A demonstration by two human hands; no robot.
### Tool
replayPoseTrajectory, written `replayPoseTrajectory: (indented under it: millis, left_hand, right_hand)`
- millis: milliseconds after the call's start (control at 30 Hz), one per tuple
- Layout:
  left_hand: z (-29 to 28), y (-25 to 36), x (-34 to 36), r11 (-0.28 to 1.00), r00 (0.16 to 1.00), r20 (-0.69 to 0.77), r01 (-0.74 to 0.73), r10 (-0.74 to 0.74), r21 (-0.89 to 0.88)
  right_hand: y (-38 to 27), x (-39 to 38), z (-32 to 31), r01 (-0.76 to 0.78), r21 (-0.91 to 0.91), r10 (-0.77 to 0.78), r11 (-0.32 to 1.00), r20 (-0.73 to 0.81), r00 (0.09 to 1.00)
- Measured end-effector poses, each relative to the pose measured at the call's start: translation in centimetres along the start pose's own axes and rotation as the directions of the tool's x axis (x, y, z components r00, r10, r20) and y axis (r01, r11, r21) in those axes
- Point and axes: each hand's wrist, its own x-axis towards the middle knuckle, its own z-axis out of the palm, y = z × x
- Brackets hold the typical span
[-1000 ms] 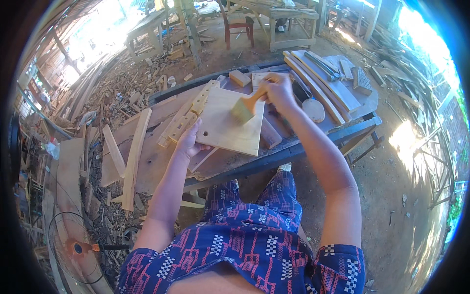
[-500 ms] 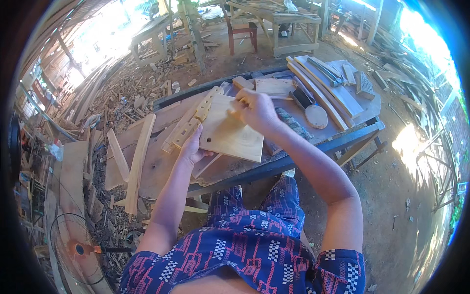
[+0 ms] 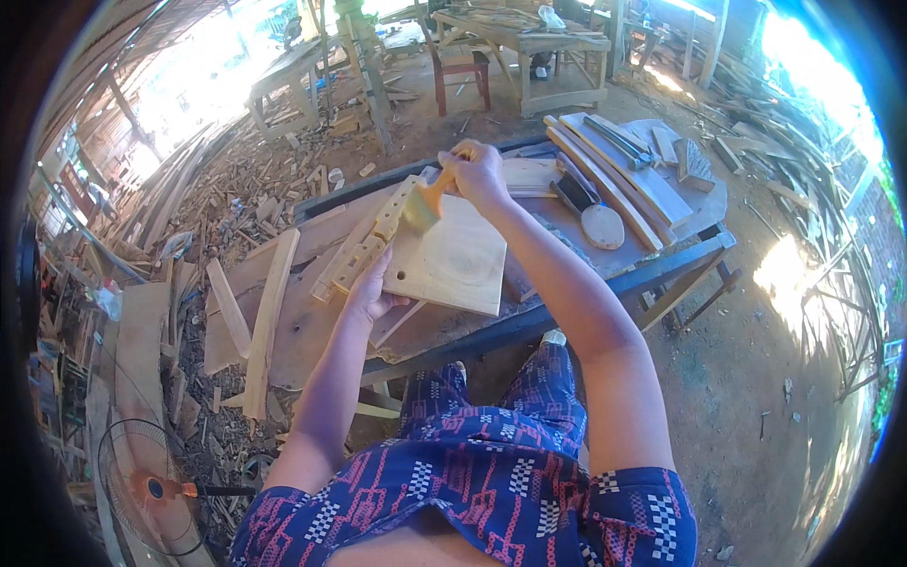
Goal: The person applies a liquid finish to various pieces of wood using a paint brush.
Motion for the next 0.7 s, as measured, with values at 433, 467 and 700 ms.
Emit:
replayPoseTrajectory:
  millis: [433, 467, 700]
  left_hand:
    - [-0.5, 0.4, 0.7, 0.999, 0.999, -0.013, 0.043, -0.043, -0.021]
    - [-0.7, 0.3, 0.7, 0.999, 0.999, -0.02, 0.045, -0.046, -0.026]
    - [-1.3, -0.1, 0.8, 0.997, 1.0, -0.022, 0.005, -0.006, -0.073]
  right_hand:
    - [-1.5, -7.4, 0.1, 0.521, -0.322, -0.422, 0.79, 0.33, 0.844]
    - [-2.1, -9.0, 0.0, 0.458, -0.226, -0.357, 0.86, 0.374, 0.856]
    - [-1.9, -9.6, -5.8, -0.031, -0.125, 0.07, 0.992, 0.322, 0.944]
